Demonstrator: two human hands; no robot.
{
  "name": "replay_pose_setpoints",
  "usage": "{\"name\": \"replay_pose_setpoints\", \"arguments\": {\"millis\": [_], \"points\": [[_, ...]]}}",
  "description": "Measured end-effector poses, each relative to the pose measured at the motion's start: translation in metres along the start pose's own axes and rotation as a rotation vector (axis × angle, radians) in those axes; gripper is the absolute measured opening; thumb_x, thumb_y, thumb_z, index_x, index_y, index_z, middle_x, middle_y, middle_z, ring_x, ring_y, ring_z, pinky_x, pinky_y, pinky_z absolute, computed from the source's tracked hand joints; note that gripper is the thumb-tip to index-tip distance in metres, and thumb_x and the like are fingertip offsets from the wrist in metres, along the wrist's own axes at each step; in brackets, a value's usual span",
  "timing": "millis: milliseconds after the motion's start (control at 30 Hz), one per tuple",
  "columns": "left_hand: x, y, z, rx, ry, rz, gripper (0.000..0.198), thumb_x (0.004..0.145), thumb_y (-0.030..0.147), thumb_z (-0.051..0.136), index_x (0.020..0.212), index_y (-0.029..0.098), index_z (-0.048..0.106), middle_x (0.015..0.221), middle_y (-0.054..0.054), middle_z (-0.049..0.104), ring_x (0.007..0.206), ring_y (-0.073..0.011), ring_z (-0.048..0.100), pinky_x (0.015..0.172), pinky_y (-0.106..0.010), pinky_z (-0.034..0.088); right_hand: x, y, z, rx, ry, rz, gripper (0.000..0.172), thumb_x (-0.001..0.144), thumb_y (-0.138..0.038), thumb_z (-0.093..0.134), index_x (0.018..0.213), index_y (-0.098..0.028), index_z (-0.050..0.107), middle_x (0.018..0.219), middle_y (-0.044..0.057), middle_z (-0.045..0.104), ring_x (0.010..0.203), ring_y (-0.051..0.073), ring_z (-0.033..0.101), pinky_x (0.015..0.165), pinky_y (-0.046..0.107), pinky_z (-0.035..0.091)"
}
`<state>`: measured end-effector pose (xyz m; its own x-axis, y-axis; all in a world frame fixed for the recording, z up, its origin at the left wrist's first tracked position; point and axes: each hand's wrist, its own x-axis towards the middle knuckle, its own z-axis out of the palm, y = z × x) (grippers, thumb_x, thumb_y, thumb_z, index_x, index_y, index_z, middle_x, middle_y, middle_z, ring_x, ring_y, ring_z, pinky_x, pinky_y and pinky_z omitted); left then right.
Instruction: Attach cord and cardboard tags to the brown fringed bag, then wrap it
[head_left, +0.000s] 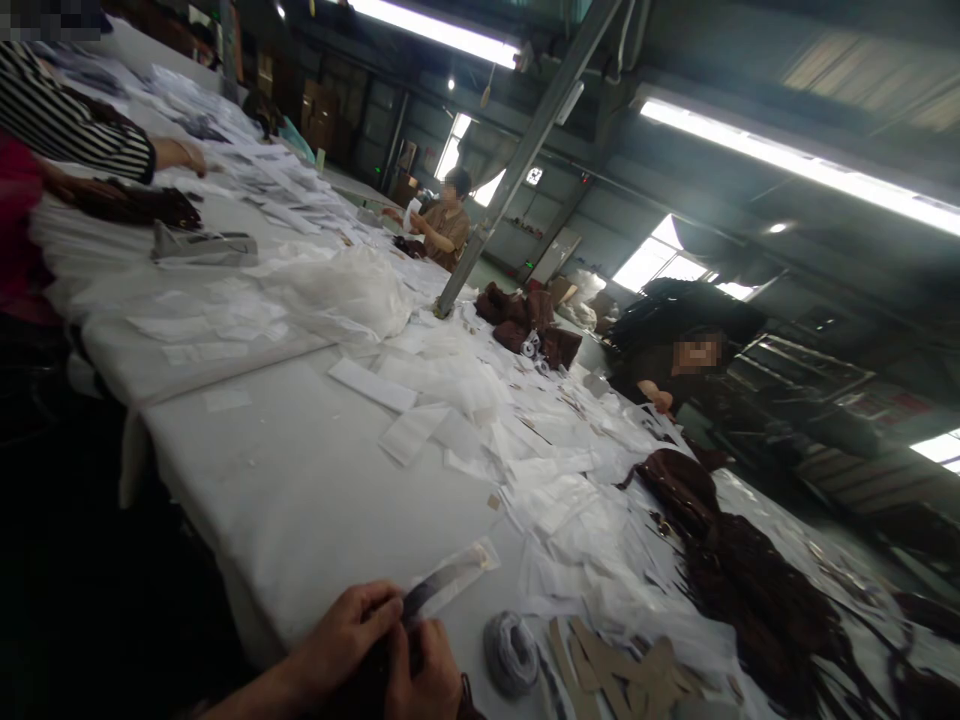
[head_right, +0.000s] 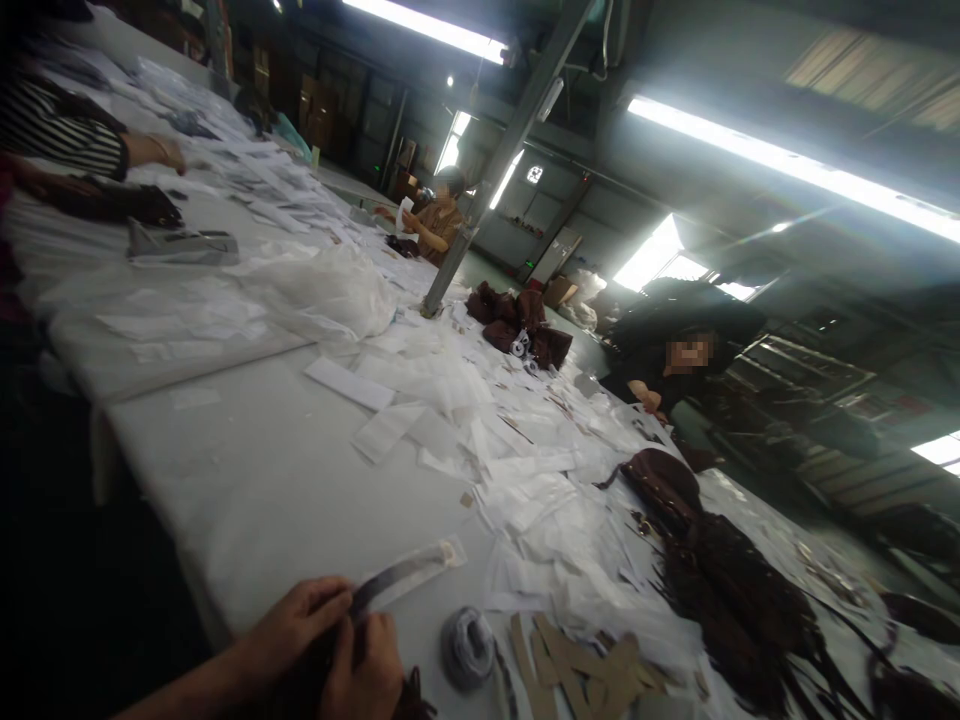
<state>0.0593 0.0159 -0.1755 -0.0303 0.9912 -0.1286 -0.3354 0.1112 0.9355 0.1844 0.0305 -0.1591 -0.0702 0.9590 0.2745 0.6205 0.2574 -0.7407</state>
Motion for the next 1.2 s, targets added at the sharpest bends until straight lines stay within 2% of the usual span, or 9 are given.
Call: {"name": "replay_pose_setpoints", "arguments": {"millis": [133, 267, 367, 600, 767, 933, 1033, 1133, 1200], "points": [[-0.002, 0.008, 0.011, 0.081, 0.014, 0.053, 0.041, 0.084, 0.052, 0.051, 0.079, 0.014, 0.066, 0.072, -0.002, 0.061, 0.072, -0.0177, 0.053, 0.069, -0.027, 0.043, 0.002, 0.003, -0.008, 0.233, -0.024, 0.151, 0.029, 0.071, -0.051, 0.064, 0.069, -0.022, 0.067, 0.064, 0.001, 0.063, 0.063, 0.019, 0.058, 0.063, 0.029, 0.043], [-0.010, 0.009, 0.015, 0.192, -0.025, 0.079, 0.043, 0.086, 0.055, 0.045, 0.083, 0.017, 0.066, 0.078, -0.003, 0.062, 0.076, -0.0195, 0.054, 0.071, -0.027, 0.042, 0.026, 0.004, -0.028, 0.749, -0.175, 0.614, 0.050, 0.063, -0.066, 0.063, 0.071, -0.017, 0.067, 0.055, 0.000, 0.061, 0.050, 0.015, 0.053, 0.047, 0.025, 0.041], [-0.014, 0.004, 0.014, 0.293, -0.030, 0.122, 0.044, 0.087, 0.055, 0.043, 0.074, 0.018, 0.062, 0.071, -0.001, 0.056, 0.071, -0.0173, 0.049, 0.066, -0.025, 0.039, 0.042, 0.001, -0.039, 1.020, -0.272, 0.827, 0.048, 0.060, -0.059, 0.072, 0.077, -0.015, 0.067, 0.062, 0.002, 0.065, 0.051, 0.013, 0.056, 0.048, 0.023, 0.042], [-0.003, -0.005, 0.007, 0.243, 0.000, 0.006, 0.044, 0.087, 0.058, 0.038, 0.070, 0.019, 0.047, 0.063, 0.004, 0.041, 0.061, -0.0134, 0.039, 0.057, -0.024, 0.035, 0.048, -0.017, -0.042, 1.084, -0.145, 0.667, 0.035, 0.063, -0.039, 0.079, 0.088, -0.018, 0.068, 0.089, 0.004, 0.071, 0.079, 0.015, 0.063, 0.069, 0.024, 0.048], [0.005, -0.006, 0.002, 0.374, 0.043, 0.035, 0.042, 0.088, 0.053, 0.039, 0.068, 0.018, 0.050, 0.062, 0.002, 0.047, 0.063, -0.0156, 0.045, 0.062, -0.027, 0.038, 0.050, -0.016, -0.039, 0.818, -0.073, 0.489, 0.032, 0.069, -0.046, 0.072, 0.077, -0.015, 0.066, 0.061, -0.003, 0.058, 0.058, 0.011, 0.051, 0.057, 0.023, 0.041], [-0.001, 0.024, 0.003, 0.488, 0.127, 0.058, 0.042, 0.084, 0.045, 0.051, 0.117, 0.019, 0.055, 0.102, -0.008, 0.063, 0.077, -0.0191, 0.056, 0.074, -0.031, 0.043, 0.056, -0.028, -0.043, 0.410, -0.037, 0.288, 0.038, 0.080, -0.048, 0.059, 0.060, -0.016, 0.057, 0.051, -0.005, 0.045, 0.052, 0.010, 0.040, 0.052, 0.023, 0.034], [0.003, 0.037, 0.009, 0.532, 0.137, 0.163, 0.045, 0.074, 0.046, 0.066, 0.111, 0.020, 0.061, 0.102, -0.009, 0.064, 0.087, -0.0231, 0.055, 0.084, -0.035, 0.042, 0.058, -0.048, -0.045, 0.330, -0.087, 0.195, 0.039, 0.083, -0.047, 0.054, 0.059, -0.016, 0.057, 0.052, -0.004, 0.049, 0.051, 0.011, 0.043, 0.052, 0.024, 0.035], [0.012, 0.032, 0.010, 0.184, 0.194, 0.060, 0.030, 0.079, 0.047, 0.061, 0.081, 0.017, 0.065, 0.077, -0.005, 0.065, 0.076, -0.0206, 0.058, 0.076, -0.032, 0.046, 0.053, -0.058, -0.046, 0.412, -0.195, 0.124, 0.037, 0.088, -0.045, 0.046, 0.077, -0.016, 0.066, 0.065, 0.001, 0.062, 0.060, 0.014, 0.056, 0.057, 0.024, 0.043], [0.018, 0.025, 0.007, -0.185, 0.231, -0.095, 0.025, 0.081, 0.040, 0.062, 0.078, 0.015, 0.064, 0.080, -0.007, 0.068, 0.077, -0.0191, 0.061, 0.074, -0.030, 0.049, 0.044, -0.053, -0.046, 0.402, -0.215, 0.095, 0.031, 0.089, -0.041, 0.047, 0.093, -0.017, 0.067, 0.079, 0.004, 0.069, 0.070, 0.017, 0.062, 0.065, 0.025, 0.047]]}}
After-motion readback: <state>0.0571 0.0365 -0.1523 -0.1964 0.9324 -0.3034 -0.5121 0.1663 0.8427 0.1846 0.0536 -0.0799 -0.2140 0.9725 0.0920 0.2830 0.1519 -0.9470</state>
